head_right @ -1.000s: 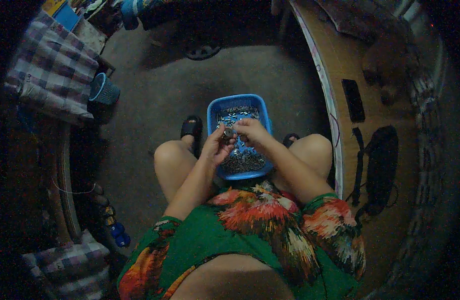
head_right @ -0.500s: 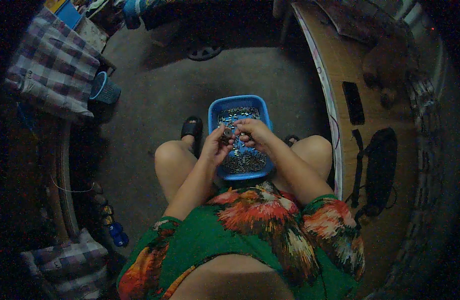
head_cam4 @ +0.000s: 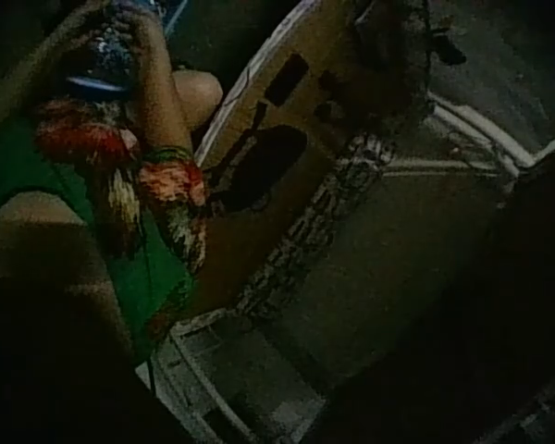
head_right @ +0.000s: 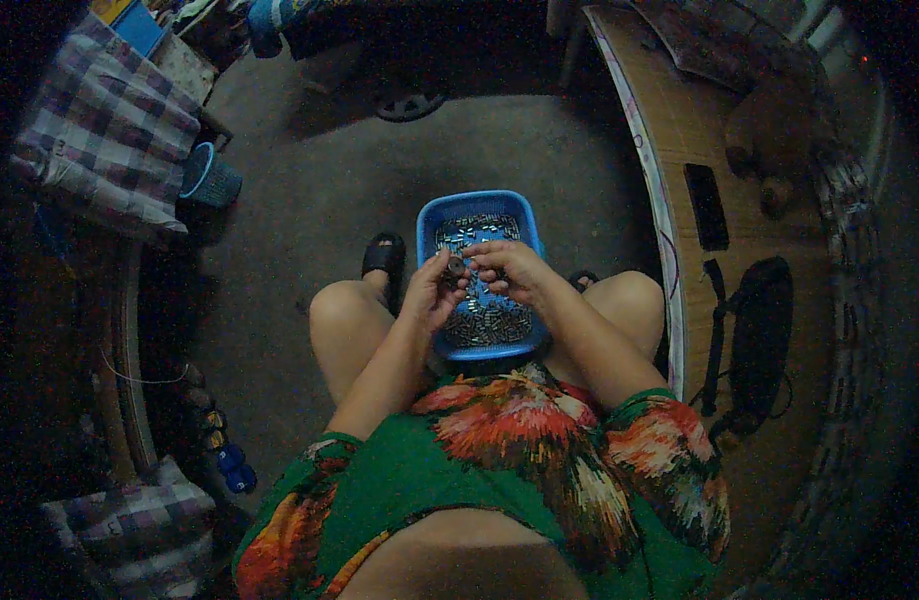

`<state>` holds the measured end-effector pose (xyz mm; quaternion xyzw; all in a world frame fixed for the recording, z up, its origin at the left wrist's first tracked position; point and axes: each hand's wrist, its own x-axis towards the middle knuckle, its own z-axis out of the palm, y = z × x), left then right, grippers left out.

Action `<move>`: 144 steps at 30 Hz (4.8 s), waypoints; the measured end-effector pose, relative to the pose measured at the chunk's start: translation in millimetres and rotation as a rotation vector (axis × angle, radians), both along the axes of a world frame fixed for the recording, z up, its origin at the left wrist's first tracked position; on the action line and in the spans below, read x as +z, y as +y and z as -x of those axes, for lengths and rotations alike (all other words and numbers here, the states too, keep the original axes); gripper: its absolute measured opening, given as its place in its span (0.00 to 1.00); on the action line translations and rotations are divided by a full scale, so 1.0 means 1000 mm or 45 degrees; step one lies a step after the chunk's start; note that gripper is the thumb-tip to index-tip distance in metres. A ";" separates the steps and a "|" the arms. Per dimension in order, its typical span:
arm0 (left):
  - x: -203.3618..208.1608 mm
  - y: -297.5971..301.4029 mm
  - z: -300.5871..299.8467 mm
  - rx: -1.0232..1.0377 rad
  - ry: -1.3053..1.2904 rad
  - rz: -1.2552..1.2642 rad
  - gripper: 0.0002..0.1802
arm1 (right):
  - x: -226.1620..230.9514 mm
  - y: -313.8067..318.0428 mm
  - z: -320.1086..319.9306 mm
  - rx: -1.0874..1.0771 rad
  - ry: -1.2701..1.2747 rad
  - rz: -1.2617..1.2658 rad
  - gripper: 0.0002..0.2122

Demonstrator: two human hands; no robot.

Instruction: Sorting and inspecting small metal nuts, bolts, and screws in a blue plastic basin.

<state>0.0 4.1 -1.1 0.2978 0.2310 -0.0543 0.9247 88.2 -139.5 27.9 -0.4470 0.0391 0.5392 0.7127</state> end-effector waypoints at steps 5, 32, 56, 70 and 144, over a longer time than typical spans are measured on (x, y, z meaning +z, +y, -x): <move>0.000 -0.001 -0.001 -0.017 0.012 0.002 0.14 | -0.003 0.000 0.001 -0.083 -0.046 0.003 0.09; -0.011 -0.001 -0.002 -0.135 -0.015 0.193 0.17 | 0.007 0.010 0.013 0.014 -0.537 0.311 0.06; -0.002 0.000 -0.002 0.009 -0.034 0.164 0.13 | 0.005 0.003 0.003 -0.059 -0.173 0.220 0.08; -0.006 -0.001 -0.002 -0.010 -0.022 0.080 0.13 | -0.008 0.001 0.002 -0.040 -0.104 0.076 0.07; -0.012 0.002 -0.001 0.035 0.019 0.211 0.11 | -0.008 -0.001 0.001 -0.064 -0.027 0.107 0.11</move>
